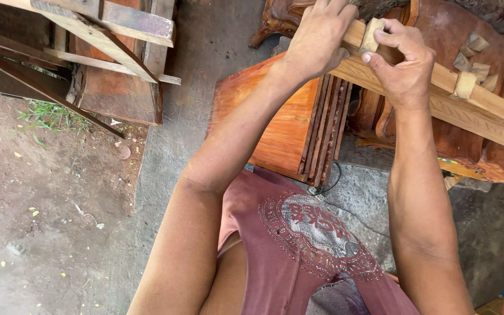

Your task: The person uses an angle grinder to sand small wooden blocks, holding each piece against the spinning disc. They then fit the sanded blocks onto a long wooden rail of a furniture frame, pressing them into place and checking the fit by hand.

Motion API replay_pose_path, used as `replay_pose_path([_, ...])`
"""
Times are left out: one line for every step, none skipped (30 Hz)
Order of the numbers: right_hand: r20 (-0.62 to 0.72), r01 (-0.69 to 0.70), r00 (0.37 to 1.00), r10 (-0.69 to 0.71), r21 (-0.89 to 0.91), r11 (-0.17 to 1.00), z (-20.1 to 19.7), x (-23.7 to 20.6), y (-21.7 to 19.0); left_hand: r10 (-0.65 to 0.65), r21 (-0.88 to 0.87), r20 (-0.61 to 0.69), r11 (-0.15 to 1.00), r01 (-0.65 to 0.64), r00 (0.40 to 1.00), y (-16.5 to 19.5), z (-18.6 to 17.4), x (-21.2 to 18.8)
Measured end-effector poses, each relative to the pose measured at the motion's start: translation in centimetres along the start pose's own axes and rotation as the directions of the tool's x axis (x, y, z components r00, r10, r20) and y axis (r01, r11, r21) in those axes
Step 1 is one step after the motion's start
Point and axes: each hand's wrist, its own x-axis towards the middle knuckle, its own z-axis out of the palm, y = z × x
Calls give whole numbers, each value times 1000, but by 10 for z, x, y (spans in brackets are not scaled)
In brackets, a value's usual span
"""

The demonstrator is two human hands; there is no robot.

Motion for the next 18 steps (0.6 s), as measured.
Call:
replay_pose_path([0, -6, 1000, 6, -6, 1000, 0, 1, -1, -7, -1, 6, 1000, 7, 1000, -1, 0, 1])
replay_pose_path([1, -15, 1000, 15, -12, 1000, 0, 1, -1, -16, -4, 13, 1000, 16, 1000, -1, -1, 1])
replay_pose_path([13, -11, 1000, 11, -24, 1000, -1, 1, -3, -27, 1, 41, 1000, 27, 999, -1, -1, 2])
replay_pose_path([25, -7, 1000, 8, -36, 999, -1, 2, -3, -38, 5, 69, 999, 37, 997, -2, -2, 3])
replay_pose_path([36, -5, 999, 7, -49, 999, -2, 2, -4, -47, 8, 98, 999, 47, 994, -2, -2, 3])
replay_pose_path([30, -18, 999, 18, -10, 1000, -1, 2, -5, -13, -17, 55, 1000, 14, 998, -2, -2, 2])
replay_pose_path([24, -28, 999, 28, 28, 999, -1, 2, -6, 22, -39, 11, 999, -22, 1000, -2, -1, 2])
replay_pose_path([18, -35, 999, 33, 70, 997, 0, 3, -6, 55, -55, -36, 997, -57, 998, -3, -1, 2])
replay_pose_path([10, -50, 999, 49, 93, 994, 0, 2, -6, 33, -38, -4, 999, -33, 999, -3, 1, 3])
replay_pose_path([3, -64, 998, 64, 115, 991, 1, 2, -5, 9, -19, 28, 1000, -9, 1000, -4, 2, 3])
replay_pose_path([-3, -79, 997, 80, 139, 987, 2, 2, -5, -17, 1, 59, 1000, 17, 998, -4, 3, 4])
replay_pose_path([0, -69, 998, 70, 97, 993, 2, 1, -5, -16, 0, 55, 1000, 16, 998, -4, 4, 4])
replay_pose_path([3, -57, 998, 57, 56, 997, 3, 2, -4, -15, 0, 49, 1000, 15, 999, -4, 4, 4])
replay_pose_path([6, -44, 999, 44, 15, 999, 3, 2, -4, -14, 0, 43, 1000, 14, 999, -4, 4, 4])
replay_pose_path([13, 12, 1000, -12, -40, 999, 2, 2, -3, -24, 7, 64, 1000, 24, 998, -3, 3, 4])
replay_pose_path([22, 67, 998, -65, -94, 993, 2, 3, -3, -33, 14, 86, 999, 32, 996, -1, 1, 3])
replay_pose_path([32, 121, 993, -118, -148, 981, 2, 4, -2, -40, 21, 108, 999, 37, 993, 1, -1, 4])
replay_pose_path([27, 88, 996, -85, -113, 990, 3, 5, -2, -25, 30, 89, 999, 23, 996, 3, -4, 5])
